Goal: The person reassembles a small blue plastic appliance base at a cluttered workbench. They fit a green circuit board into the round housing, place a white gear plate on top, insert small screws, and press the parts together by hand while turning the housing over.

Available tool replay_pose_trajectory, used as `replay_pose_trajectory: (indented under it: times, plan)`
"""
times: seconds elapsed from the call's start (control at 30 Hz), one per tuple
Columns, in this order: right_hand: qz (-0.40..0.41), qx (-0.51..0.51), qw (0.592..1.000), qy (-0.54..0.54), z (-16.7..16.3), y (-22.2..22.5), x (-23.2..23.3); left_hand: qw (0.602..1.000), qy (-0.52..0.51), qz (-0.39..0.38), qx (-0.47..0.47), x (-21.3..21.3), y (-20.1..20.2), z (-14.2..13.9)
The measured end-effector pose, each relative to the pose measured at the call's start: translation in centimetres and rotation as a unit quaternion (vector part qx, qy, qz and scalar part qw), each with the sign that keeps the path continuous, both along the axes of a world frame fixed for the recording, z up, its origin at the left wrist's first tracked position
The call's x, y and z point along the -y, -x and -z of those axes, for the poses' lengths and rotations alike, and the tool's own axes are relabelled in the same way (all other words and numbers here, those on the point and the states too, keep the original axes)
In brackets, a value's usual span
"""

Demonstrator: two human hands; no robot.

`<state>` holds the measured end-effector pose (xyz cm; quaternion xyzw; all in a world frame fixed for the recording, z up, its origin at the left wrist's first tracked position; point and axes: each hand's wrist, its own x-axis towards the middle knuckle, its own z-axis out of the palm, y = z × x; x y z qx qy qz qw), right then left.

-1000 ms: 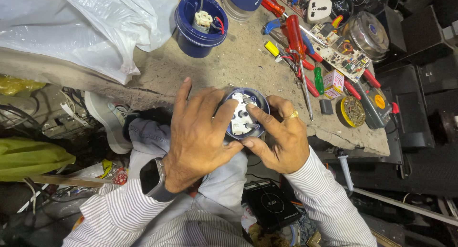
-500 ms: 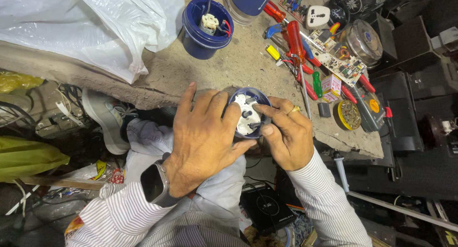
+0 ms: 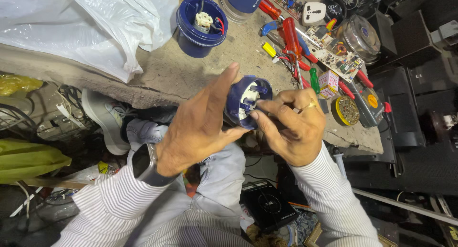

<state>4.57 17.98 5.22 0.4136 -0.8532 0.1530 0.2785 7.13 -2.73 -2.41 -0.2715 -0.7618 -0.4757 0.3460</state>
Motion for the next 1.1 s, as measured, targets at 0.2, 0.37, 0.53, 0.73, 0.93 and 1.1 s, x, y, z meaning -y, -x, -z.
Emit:
replay_pose_trajectory:
  times: [0.2, 0.37, 0.53, 0.73, 0.93, 1.1]
  plan:
    - [-0.126, -0.002, 0.982, -0.143, -1.3, 2.1, -0.2, 0.999, 0.018, 0.044, 0.010, 1.0, 0.9, -0.6]
    - [-0.142, -0.094, 0.931, -0.324, -2.7, 2.5, 0.3, 0.997, 0.032, 0.066, -0.003, 1.4, 1.1, -0.9]
    - [-0.097, -0.113, 0.909, -0.389, -2.9, 1.9, 1.2, 0.995, 0.036, 0.091, 0.016, 1.6, 1.9, -0.9]
    - [-0.190, -0.104, 0.903, -0.372, -4.4, 4.3, 0.4, 0.996, 0.050, 0.071, -0.003, 1.8, 2.6, -1.0]
    - [-0.150, -0.010, 0.970, -0.190, -5.1, 4.3, -2.3, 0.994, 0.104, -0.042, -0.012, 1.2, 2.0, -1.6]
    - [-0.070, 0.140, 0.987, -0.042, -3.7, 4.7, -4.0, 0.975, 0.193, -0.112, -0.015, 0.7, 1.2, -2.8]
